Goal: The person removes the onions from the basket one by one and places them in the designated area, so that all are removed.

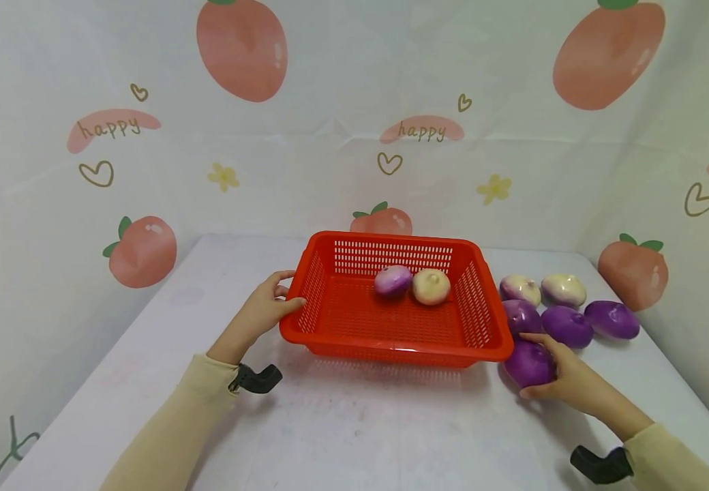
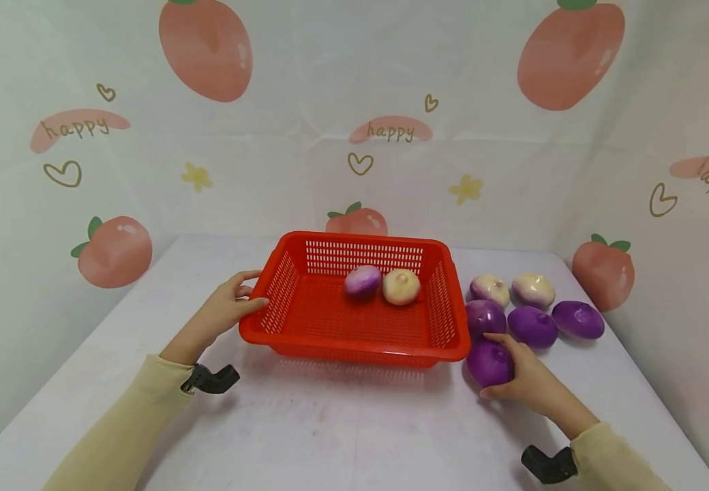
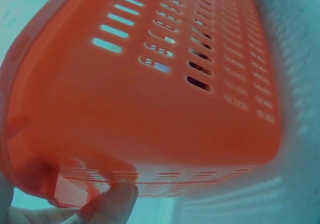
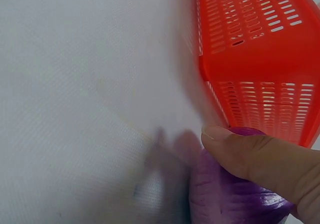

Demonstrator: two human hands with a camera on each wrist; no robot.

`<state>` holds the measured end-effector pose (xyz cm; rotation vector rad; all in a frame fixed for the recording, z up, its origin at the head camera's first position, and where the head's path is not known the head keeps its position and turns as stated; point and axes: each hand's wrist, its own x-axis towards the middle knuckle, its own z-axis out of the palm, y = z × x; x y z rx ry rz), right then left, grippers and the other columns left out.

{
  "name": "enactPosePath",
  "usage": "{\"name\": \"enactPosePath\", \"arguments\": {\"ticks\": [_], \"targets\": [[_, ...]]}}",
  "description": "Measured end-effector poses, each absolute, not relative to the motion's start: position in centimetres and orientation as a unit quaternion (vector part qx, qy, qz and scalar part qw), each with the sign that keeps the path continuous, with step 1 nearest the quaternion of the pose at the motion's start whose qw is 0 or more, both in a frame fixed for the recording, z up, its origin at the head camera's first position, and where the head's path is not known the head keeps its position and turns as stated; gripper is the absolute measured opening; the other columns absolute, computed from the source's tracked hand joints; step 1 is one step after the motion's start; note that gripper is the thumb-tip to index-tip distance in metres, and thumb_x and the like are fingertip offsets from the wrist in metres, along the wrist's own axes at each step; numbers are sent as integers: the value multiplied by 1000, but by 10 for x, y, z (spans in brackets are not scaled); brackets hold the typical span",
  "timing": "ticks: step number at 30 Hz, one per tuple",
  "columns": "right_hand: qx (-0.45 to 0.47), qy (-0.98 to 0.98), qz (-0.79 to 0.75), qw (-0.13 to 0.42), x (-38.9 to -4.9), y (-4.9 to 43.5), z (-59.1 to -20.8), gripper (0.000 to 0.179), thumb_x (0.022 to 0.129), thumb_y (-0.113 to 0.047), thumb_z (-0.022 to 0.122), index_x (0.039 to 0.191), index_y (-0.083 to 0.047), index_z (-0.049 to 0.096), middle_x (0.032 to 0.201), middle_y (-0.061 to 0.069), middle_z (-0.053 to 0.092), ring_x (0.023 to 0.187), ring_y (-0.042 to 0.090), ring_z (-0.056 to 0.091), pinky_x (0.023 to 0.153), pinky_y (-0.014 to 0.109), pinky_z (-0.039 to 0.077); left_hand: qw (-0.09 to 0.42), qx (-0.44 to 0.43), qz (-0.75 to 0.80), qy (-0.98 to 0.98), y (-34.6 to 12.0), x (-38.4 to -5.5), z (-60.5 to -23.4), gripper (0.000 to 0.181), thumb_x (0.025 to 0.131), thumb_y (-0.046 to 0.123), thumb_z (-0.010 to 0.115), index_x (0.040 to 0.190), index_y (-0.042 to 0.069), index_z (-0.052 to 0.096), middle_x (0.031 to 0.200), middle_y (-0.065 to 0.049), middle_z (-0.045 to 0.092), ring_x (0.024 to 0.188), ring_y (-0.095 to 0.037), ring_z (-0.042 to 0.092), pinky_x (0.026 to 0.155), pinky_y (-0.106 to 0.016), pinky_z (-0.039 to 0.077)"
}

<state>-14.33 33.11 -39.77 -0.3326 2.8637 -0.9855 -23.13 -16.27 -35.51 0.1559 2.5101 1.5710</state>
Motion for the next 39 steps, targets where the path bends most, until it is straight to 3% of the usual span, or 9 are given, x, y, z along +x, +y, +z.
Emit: {"name": "enactPosePath", "arguments": {"ticks": [10, 16, 21, 25, 31, 33, 39], "targets": [[-102, 937, -328, 67, -143, 331, -394, 98, 65, -19, 88, 142, 2, 31, 136, 40, 34, 119, 60, 40, 88, 73, 41, 88, 47, 517, 850, -163, -231, -355, 63, 93, 16, 62, 147, 8, 31, 115, -22, 58, 90, -25, 66, 82, -39, 58], [-109, 939, -318, 68, -143, 335, -384, 93, 71, -20, 85, 141, 8, 31, 134, 41, 38, 113, 60, 46, 81, 67, 49, 89, 45, 517, 850, -164, -231, -355, 64, 93, 16, 61, 148, 8, 30, 115, -23, 58, 90, -25, 66, 82, -39, 58], [-115, 943, -305, 68, -144, 336, -361, 86, 78, -24, 80, 142, 7, 32, 139, 38, 37, 118, 61, 42, 84, 69, 46, 90, 46, 520, 848, -163, -232, -356, 64, 93, 16, 62, 148, 8, 30, 116, -23, 58, 91, -25, 66, 82, -38, 58], [-125, 934, -330, 60, -148, 329, -333, 77, 85, -24, 74, 145, 3, 33, 141, 33, 38, 123, 57, 41, 90, 61, 48, 88, 47, 519, 849, -163, -233, -357, 64, 93, 16, 62, 148, 8, 30, 115, -23, 58, 91, -25, 66, 82, -38, 58], [-172, 907, -382, 32, -159, 297, -296, 52, 94, -19, 62, 139, -2, 42, 135, 24, 52, 119, 47, 54, 82, 39, 58, 89, 44, 516, 851, -165, -233, -358, 63, 93, 17, 62, 148, 9, 31, 117, -22, 58, 92, -25, 66, 83, -38, 58], [-181, 901, -393, 31, -164, 282, -286, 47, 95, -20, 61, 137, -4, 45, 133, 23, 55, 117, 44, 56, 81, 37, 59, 89, 47, 516, 851, -165, -233, -358, 64, 93, 17, 62, 148, 9, 30, 116, -22, 58, 92, -25, 66, 83, -38, 58], [-183, 898, -399, 30, -180, 238, -255, 41, 95, -26, 61, 131, -10, 51, 125, 16, 61, 113, 34, 60, 88, 48, 55, 88, 53, 516, 851, -164, -233, -357, 63, 93, 17, 61, 148, 8, 30, 115, -22, 59, 90, -24, 66, 83, -37, 58]]}}
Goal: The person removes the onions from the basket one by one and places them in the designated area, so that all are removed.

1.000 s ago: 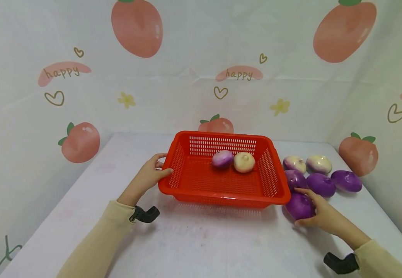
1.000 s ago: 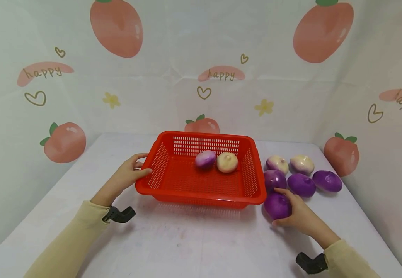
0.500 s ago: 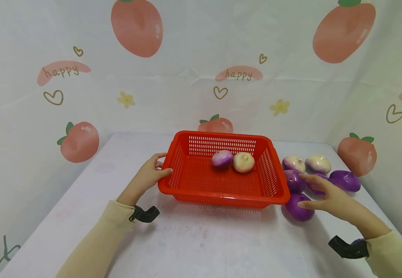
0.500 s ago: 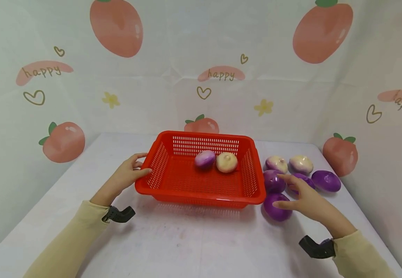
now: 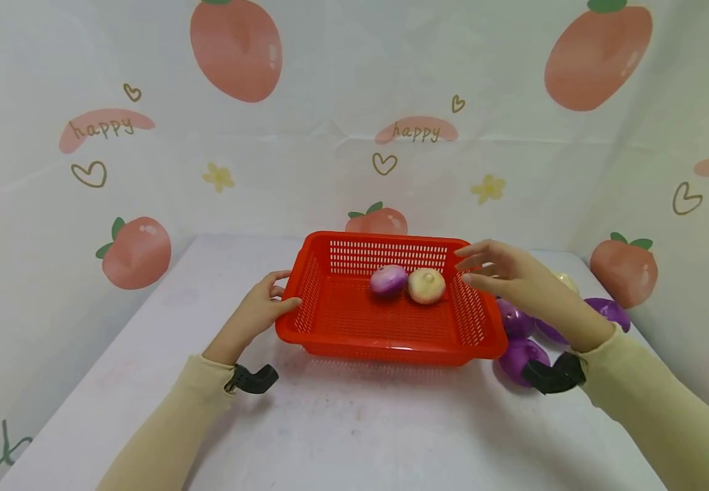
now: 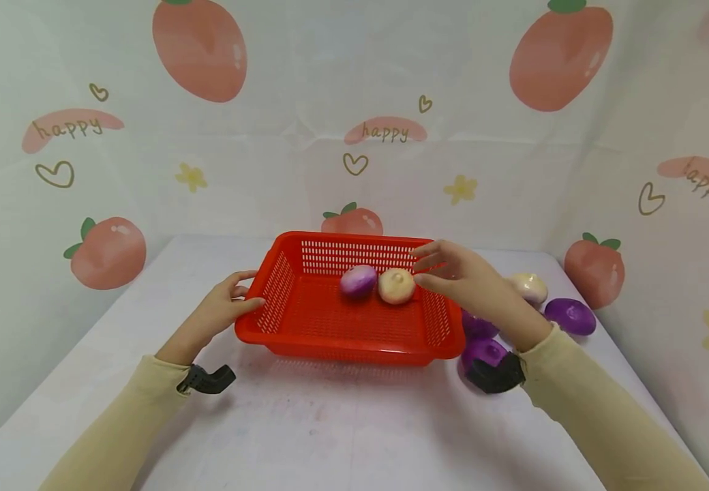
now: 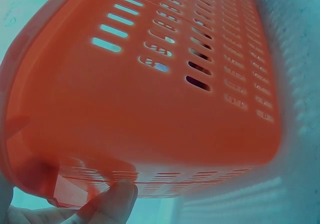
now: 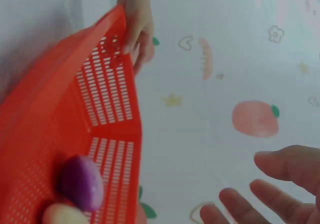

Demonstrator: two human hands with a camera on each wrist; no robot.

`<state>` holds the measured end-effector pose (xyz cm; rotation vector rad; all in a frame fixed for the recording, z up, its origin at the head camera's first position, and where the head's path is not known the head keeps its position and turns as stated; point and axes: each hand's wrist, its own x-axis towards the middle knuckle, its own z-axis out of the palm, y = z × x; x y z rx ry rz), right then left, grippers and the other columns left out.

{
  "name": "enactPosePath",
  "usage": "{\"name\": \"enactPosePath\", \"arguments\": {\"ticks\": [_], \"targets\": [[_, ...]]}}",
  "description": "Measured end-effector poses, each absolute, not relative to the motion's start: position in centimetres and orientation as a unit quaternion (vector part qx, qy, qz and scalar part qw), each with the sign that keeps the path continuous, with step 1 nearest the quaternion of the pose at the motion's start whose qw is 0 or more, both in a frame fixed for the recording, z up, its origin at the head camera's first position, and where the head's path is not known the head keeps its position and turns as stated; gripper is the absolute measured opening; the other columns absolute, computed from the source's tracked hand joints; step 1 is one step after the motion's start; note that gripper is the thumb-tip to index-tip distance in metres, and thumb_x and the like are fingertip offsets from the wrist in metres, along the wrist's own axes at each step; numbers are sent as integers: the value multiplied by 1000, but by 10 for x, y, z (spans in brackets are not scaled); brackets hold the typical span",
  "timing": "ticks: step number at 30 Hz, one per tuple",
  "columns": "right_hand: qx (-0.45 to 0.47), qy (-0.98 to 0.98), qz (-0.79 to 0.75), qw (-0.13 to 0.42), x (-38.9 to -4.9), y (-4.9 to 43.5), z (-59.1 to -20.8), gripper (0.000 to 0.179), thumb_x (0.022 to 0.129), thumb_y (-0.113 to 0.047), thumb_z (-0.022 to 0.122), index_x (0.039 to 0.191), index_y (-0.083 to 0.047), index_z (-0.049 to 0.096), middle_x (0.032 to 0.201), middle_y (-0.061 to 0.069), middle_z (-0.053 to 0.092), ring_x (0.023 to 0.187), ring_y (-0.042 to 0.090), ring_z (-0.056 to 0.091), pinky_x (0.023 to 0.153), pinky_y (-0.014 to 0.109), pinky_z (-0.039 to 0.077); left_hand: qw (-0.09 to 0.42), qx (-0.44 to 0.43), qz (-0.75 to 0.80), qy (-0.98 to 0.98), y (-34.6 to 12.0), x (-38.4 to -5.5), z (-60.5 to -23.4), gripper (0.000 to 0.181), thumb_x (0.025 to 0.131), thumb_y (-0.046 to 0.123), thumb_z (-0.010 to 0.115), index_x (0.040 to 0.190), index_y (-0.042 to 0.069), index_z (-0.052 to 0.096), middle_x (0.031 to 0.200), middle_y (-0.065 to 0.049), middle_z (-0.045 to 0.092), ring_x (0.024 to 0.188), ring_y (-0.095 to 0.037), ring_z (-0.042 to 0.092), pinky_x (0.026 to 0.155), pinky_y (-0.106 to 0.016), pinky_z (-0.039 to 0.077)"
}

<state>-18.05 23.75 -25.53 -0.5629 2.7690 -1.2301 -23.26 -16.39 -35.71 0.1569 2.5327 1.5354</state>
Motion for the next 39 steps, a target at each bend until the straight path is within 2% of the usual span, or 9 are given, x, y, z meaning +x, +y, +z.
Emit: {"name": "enactPosePath", "arguments": {"ticks": [6, 11, 18, 19, 25, 26, 33, 39], "targets": [[-196, 882, -428, 31, -219, 198, -246, 34, 94, -18, 62, 126, -6, 55, 117, 18, 65, 106, 28, 64, 95, 43, 50, 89, 47, 515, 851, -166, -231, -354, 64, 94, 17, 60, 149, 8, 29, 118, -23, 58, 93, -25, 66, 84, -39, 58], [-189, 875, -442, 48, -254, 172, -256, 33, 94, -16, 61, 125, -5, 57, 118, 20, 64, 107, 30, 63, 95, 42, 50, 91, 46, 515, 851, -167, -230, -354, 64, 94, 17, 60, 149, 8, 28, 119, -23, 57, 93, -25, 66, 85, -40, 58], [-199, 878, -429, 70, -290, 149, -281, 41, 93, -18, 63, 130, -2, 54, 121, 20, 63, 112, 32, 59, 94, 43, 50, 89, 47, 517, 850, -168, -230, -355, 64, 94, 17, 61, 148, 8, 29, 117, -23, 58, 90, -23, 67, 84, -39, 58], [-202, 879, -425, 75, -293, 146, -285, 47, 93, -19, 63, 135, -3, 50, 124, 19, 62, 115, 32, 58, 96, 43, 49, 89, 48, 517, 850, -168, -230, -355, 64, 94, 17, 61, 148, 8, 29, 118, -23, 58, 90, -23, 67, 84, -39, 58], [-192, 886, -402, 130, -311, 139, -309, 56, 90, -21, 68, 139, -5, 45, 135, 17, 53, 127, 31, 50, 103, 47, 45, 88, 49, 514, 852, -168, -231, -356, 63, 94, 17, 61, 148, 8, 29, 117, -23, 58, 90, -24, 67, 83, -39, 58], [-188, 886, -399, 142, -313, 138, -312, 53, 89, -22, 69, 136, -6, 48, 135, 17, 52, 127, 31, 49, 103, 47, 45, 88, 47, 514, 852, -167, -231, -356, 64, 94, 17, 61, 148, 8, 29, 117, -23, 58, 91, -24, 67, 83, -39, 58], [-198, 889, -359, 205, -325, 136, -327, 60, 87, -24, 71, 139, -6, 45, 141, 18, 48, 131, 32, 44, 110, 49, 38, 91, 47, 515, 851, -166, -233, -358, 64, 94, 18, 61, 149, 8, 29, 119, -23, 58, 92, -24, 67, 83, -39, 58], [-201, 889, -343, 225, -327, 139, -333, 62, 87, -21, 71, 140, -5, 45, 140, 17, 48, 126, 29, 47, 108, 45, 39, 89, 50, 514, 851, -165, -234, -358, 64, 94, 17, 62, 148, 8, 30, 117, -23, 59, 90, -23, 67, 83, -38, 58]]}}
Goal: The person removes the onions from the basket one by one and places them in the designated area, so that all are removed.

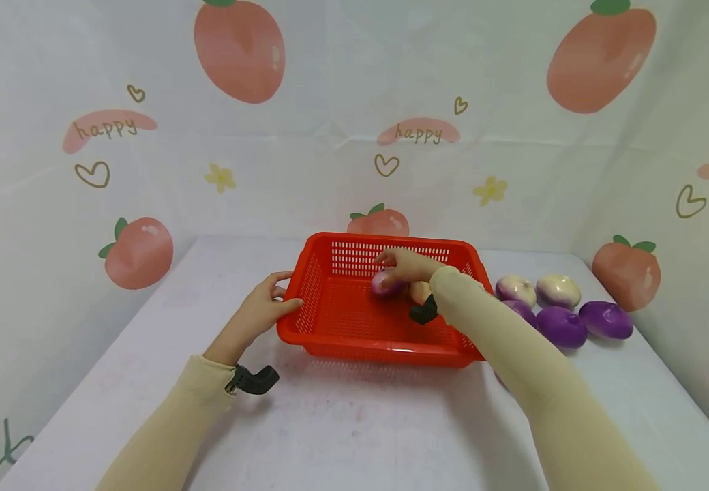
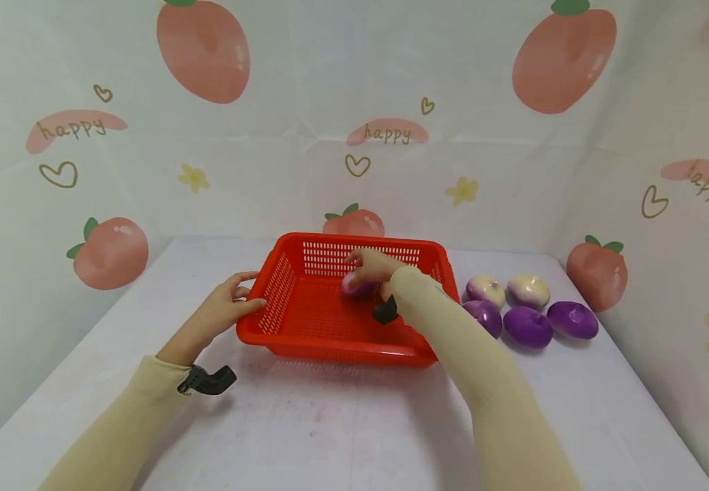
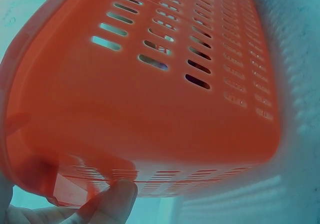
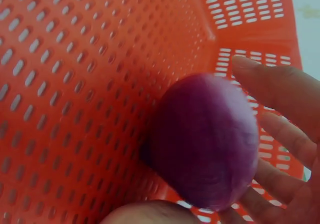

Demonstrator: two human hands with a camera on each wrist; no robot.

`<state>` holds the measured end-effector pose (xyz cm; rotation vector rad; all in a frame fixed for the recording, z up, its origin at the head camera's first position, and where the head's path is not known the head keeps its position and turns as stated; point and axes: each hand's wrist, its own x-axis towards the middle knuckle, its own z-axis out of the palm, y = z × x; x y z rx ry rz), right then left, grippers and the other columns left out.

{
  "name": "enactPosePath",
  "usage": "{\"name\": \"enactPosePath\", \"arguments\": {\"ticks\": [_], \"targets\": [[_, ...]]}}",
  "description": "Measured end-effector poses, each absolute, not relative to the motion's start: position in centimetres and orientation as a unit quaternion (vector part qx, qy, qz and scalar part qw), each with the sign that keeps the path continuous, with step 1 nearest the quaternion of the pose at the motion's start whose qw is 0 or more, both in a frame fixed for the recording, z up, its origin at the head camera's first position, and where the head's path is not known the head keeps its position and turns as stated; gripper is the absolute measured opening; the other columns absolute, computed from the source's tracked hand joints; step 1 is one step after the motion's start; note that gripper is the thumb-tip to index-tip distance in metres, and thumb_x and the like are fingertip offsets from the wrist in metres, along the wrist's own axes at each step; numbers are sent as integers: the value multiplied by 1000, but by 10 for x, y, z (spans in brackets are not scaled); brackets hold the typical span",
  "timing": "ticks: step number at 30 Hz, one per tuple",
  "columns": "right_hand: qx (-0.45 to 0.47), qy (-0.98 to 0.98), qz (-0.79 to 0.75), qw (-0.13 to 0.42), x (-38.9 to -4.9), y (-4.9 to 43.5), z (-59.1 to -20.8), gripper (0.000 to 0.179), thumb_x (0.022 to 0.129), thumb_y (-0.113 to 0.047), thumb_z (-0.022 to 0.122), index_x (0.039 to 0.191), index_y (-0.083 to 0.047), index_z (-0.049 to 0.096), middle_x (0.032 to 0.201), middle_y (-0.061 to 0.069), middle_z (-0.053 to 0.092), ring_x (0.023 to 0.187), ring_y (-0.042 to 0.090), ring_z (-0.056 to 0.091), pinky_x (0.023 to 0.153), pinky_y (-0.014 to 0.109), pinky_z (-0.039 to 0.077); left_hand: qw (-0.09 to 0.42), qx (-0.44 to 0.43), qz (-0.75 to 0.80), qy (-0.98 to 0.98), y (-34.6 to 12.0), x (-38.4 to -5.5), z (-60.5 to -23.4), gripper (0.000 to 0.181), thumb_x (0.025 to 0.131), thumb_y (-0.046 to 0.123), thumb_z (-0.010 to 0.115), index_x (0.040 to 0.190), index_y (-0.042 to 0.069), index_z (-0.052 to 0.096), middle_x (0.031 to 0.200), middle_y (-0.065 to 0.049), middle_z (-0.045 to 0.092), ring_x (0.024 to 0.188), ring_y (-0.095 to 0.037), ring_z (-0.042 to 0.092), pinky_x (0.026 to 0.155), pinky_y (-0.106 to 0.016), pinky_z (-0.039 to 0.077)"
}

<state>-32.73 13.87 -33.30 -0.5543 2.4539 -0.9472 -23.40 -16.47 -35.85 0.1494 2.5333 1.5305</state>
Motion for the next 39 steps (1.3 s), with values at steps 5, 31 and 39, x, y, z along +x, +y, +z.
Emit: {"name": "enactPosePath", "arguments": {"ticks": [5, 31, 39], "targets": [[-178, 885, -348, 253, -329, 137, -340, 59, 85, -14, 73, 138, -7, 48, 133, 14, 52, 114, 27, 52, 103, 40, 43, 89, 48, 515, 851, -165, -234, -359, 63, 94, 17, 62, 148, 9, 30, 118, -23, 58, 90, -24, 67, 83, -39, 58], [-210, 901, -322, 202, -329, 142, -324, 64, 81, -25, 78, 137, -11, 50, 138, 17, 48, 115, 30, 53, 97, 40, 49, 89, 57, 532, 840, -163, -231, -357, 65, 93, 15, 61, 148, 6, 29, 116, -24, 58, 89, -25, 68, 79, -38, 59], [-222, 892, -368, 139, -311, 164, -292, 66, 77, -28, 82, 136, -16, 53, 139, 11, 50, 118, 28, 54, 99, 42, 47, 89, 55, 532, 840, -165, -231, -357, 64, 93, 15, 61, 148, 7, 29, 116, -23, 59, 88, -24, 68, 79, -38, 59]]}}
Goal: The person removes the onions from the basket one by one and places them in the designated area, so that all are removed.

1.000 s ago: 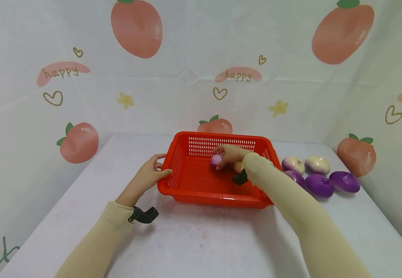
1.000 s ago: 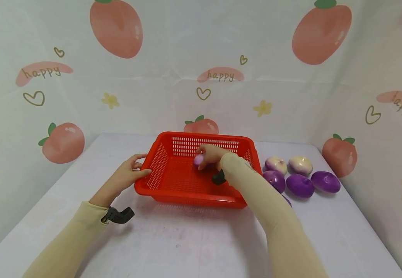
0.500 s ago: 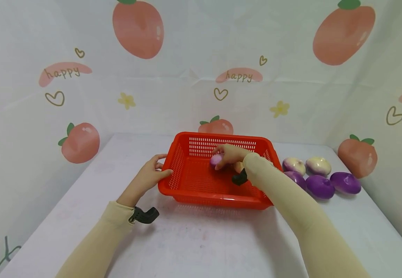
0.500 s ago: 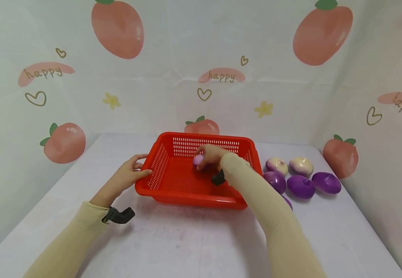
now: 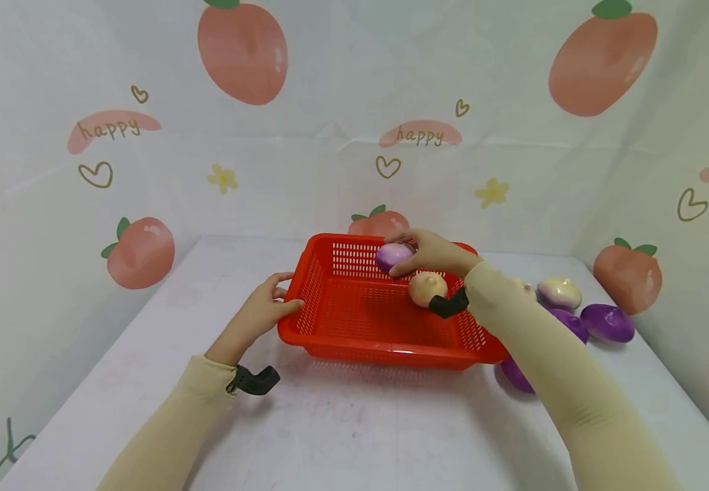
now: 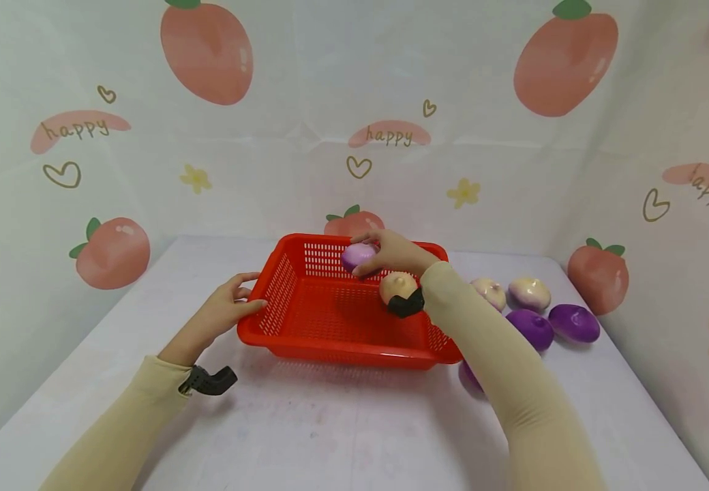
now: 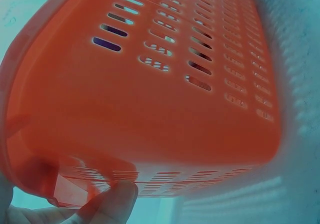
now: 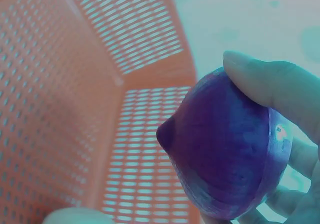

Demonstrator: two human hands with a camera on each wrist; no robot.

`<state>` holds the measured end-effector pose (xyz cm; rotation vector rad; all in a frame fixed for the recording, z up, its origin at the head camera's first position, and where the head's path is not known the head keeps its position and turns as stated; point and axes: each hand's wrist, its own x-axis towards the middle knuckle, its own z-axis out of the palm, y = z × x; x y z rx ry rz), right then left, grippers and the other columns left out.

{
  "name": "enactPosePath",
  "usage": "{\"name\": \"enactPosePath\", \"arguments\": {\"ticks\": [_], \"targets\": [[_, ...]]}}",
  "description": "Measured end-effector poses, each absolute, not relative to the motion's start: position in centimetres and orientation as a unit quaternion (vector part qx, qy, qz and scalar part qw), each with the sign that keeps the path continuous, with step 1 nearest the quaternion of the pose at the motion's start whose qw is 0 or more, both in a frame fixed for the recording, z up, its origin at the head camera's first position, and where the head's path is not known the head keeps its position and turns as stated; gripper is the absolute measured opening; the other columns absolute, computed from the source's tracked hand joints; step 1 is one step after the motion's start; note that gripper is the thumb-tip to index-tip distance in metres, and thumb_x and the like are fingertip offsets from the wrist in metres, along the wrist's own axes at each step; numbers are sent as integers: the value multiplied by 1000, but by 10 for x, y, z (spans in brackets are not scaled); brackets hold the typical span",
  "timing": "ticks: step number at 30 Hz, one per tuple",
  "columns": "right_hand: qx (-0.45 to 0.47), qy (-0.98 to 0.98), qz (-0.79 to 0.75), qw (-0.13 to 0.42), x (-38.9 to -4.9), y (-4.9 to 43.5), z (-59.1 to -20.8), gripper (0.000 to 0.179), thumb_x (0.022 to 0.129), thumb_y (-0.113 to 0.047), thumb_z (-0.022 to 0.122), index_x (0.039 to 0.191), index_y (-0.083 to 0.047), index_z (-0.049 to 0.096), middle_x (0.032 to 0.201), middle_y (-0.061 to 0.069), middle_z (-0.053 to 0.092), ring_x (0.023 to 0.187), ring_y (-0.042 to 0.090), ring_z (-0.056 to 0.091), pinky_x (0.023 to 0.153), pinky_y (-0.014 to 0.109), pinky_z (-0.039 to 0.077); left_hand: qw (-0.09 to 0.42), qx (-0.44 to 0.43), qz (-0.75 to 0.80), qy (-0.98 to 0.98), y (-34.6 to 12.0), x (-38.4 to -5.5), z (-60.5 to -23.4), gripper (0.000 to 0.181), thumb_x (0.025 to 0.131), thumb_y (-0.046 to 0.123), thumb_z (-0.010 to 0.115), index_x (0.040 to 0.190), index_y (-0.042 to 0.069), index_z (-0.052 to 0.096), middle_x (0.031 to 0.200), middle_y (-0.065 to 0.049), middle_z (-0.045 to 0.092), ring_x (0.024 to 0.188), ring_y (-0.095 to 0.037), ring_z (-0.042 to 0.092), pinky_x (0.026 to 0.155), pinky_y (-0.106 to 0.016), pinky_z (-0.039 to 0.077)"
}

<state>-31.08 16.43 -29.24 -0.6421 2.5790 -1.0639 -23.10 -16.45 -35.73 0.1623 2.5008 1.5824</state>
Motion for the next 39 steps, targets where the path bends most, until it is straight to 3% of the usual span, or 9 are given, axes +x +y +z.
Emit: {"name": "enactPosePath", "arguments": {"ticks": [12, 15, 21, 25, 28, 33, 39], "targets": [[-195, 895, -397, 52, -260, 220, -256, 69, 76, -26, 83, 137, -21, 51, 138, 6, 52, 130, 31, 46, 101, 49, 47, 88, 52, 530, 842, -164, -230, -358, 64, 93, 15, 61, 148, 7, 29, 117, -24, 58, 88, -24, 68, 79, -39, 59], [-173, 896, -406, 44, -245, 234, -252, 68, 77, -26, 82, 138, -23, 51, 139, 3, 51, 129, 29, 46, 100, 48, 48, 87, 53, 530, 842, -165, -230, -357, 64, 93, 15, 61, 148, 7, 29, 117, -24, 58, 88, -24, 68, 79, -39, 59], [-129, 901, -412, 44, -215, 267, -252, 73, 82, -32, 77, 145, -24, 40, 145, 11, 44, 124, 33, 49, 95, 48, 51, 88, 54, 531, 841, -164, -229, -356, 63, 94, 14, 60, 148, 7, 29, 118, -25, 58, 89, -25, 68, 79, -39, 59], [-89, 907, -409, 52, -196, 289, -255, 74, 85, -39, 73, 148, -31, 35, 146, 12, 41, 123, 34, 49, 90, 47, 53, 88, 52, 532, 841, -164, -228, -356, 64, 94, 14, 60, 149, 7, 29, 119, -25, 57, 90, -26, 68, 79, -40, 59], [-62, 912, -403, 39, -183, 305, -259, 73, 85, -42, 72, 147, -37, 34, 145, 6, 42, 123, 24, 49, 88, 37, 54, 88, 51, 531, 841, -164, -228, -355, 63, 94, 15, 60, 149, 7, 29, 119, -25, 57, 91, -26, 67, 80, -40, 59], [-79, 909, -409, -21, -168, 331, -276, 64, 89, -26, 70, 145, -29, 41, 130, -16, 48, 108, -6, 48, 76, 13, 51, 87, 51, 528, 843, -165, -229, -356, 63, 94, 15, 60, 149, 7, 29, 118, -24, 58, 90, -25, 67, 81, -40, 59], [-75, 902, -425, -30, -151, 362, -301, 56, 94, -17, 62, 145, -27, 42, 124, -28, 41, 101, -16, 47, 73, 6, 43, 87, 50, 526, 844, -165, -231, -357, 63, 94, 16, 61, 149, 8, 30, 119, -24, 58, 91, -25, 67, 82, -39, 58]]}}
